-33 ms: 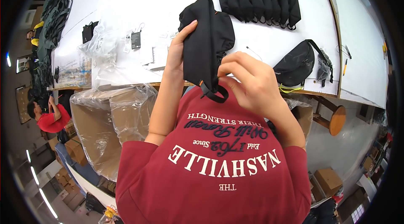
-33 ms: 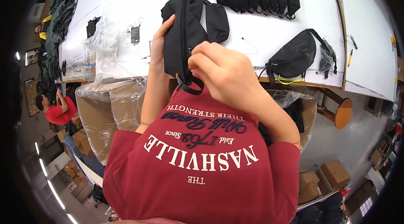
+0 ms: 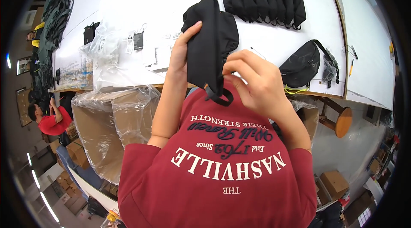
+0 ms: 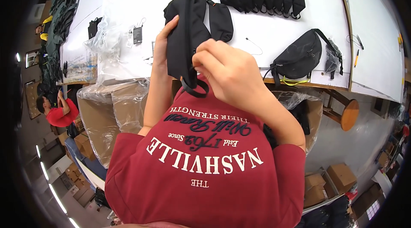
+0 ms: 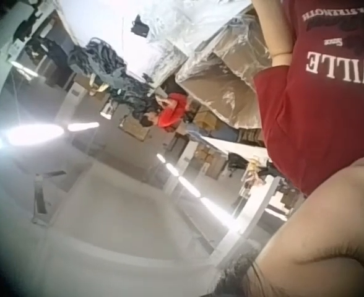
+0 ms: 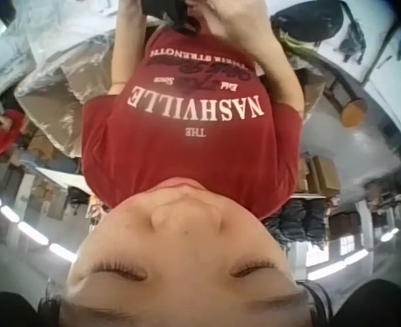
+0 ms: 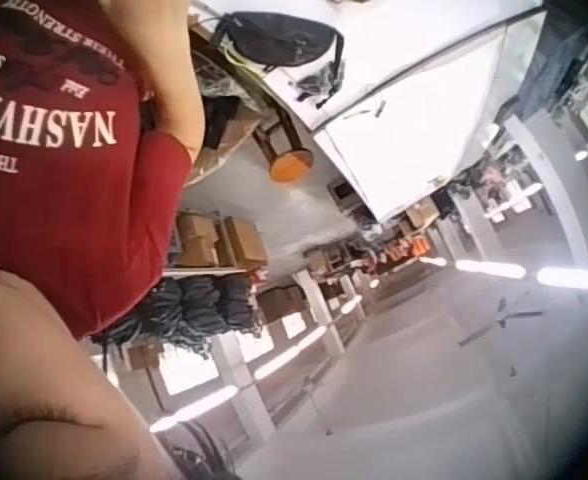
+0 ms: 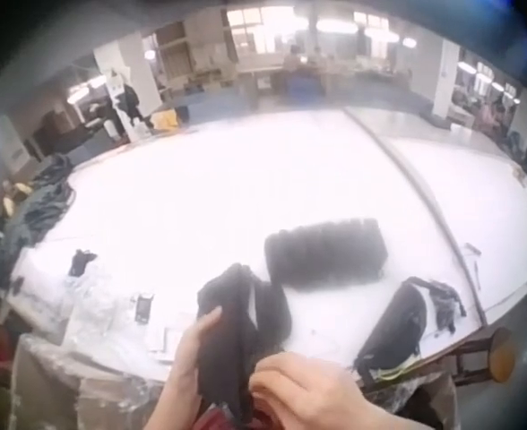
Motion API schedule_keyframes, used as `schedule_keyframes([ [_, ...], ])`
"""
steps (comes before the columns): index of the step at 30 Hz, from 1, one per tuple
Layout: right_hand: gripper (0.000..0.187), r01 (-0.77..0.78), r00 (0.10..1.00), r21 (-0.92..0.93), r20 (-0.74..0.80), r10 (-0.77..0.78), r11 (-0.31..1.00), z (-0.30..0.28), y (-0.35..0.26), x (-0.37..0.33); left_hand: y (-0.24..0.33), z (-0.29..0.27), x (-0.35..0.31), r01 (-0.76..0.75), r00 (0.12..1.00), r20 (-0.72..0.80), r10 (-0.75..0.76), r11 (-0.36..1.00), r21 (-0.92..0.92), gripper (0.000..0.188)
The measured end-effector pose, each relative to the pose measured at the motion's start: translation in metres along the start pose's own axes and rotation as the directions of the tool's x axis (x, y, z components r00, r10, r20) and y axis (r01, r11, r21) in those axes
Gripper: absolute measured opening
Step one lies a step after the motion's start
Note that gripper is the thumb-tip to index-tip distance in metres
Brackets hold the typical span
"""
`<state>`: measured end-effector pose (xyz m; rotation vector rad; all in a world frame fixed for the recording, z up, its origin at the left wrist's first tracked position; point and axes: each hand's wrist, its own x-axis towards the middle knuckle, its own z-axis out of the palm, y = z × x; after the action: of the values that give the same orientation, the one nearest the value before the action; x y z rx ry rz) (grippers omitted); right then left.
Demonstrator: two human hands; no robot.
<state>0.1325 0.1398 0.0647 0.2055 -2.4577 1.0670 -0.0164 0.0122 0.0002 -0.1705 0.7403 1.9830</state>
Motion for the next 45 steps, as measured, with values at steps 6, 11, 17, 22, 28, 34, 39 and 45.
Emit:
schedule_keyframes([
  [6,0.019,-0.064,0.996,0.096,0.070,0.057,0.993,-0.003,-0.005,-0.001,0.003,0.000,0.003,-0.030,1.000,0.005,0.030,0.999,0.021,0.025],
  [11,0.022,-0.110,0.973,0.090,0.216,0.088,0.990,-0.007,-0.003,-0.003,0.006,0.008,0.001,-0.044,0.999,-0.021,0.044,0.999,-0.030,0.027],
  [17,0.045,-0.003,0.996,-0.357,0.077,0.033,0.934,-0.006,-0.014,0.004,-0.003,0.010,0.001,-0.164,0.977,-0.132,0.170,0.985,0.054,0.033],
  [22,0.047,0.059,0.998,-0.433,0.043,-0.045,0.899,0.015,0.026,-0.004,-0.016,0.012,-0.027,0.036,0.998,-0.053,-0.040,0.997,-0.069,0.040],
  [28,0.040,-0.173,0.975,0.210,-0.103,0.198,0.962,-0.009,0.035,-0.011,-0.008,-0.027,-0.045,-0.503,0.704,0.348,0.619,0.088,0.860,0.065],
  [34,0.042,-0.316,0.933,0.514,0.017,0.359,0.797,-0.005,0.036,-0.036,0.011,-0.019,-0.060,-0.639,0.701,0.603,0.382,-0.040,0.768,0.037],
  [39,0.036,-0.305,0.951,0.267,0.026,0.309,0.914,-0.018,0.030,-0.040,0.006,-0.025,-0.064,-0.690,0.628,0.668,0.399,-0.111,0.715,0.031],
  [45,0.018,-0.335,0.941,0.254,0.145,0.307,0.907,-0.047,0.003,-0.051,0.009,-0.016,-0.094,-0.669,0.599,0.761,0.248,-0.366,0.646,0.018],
])
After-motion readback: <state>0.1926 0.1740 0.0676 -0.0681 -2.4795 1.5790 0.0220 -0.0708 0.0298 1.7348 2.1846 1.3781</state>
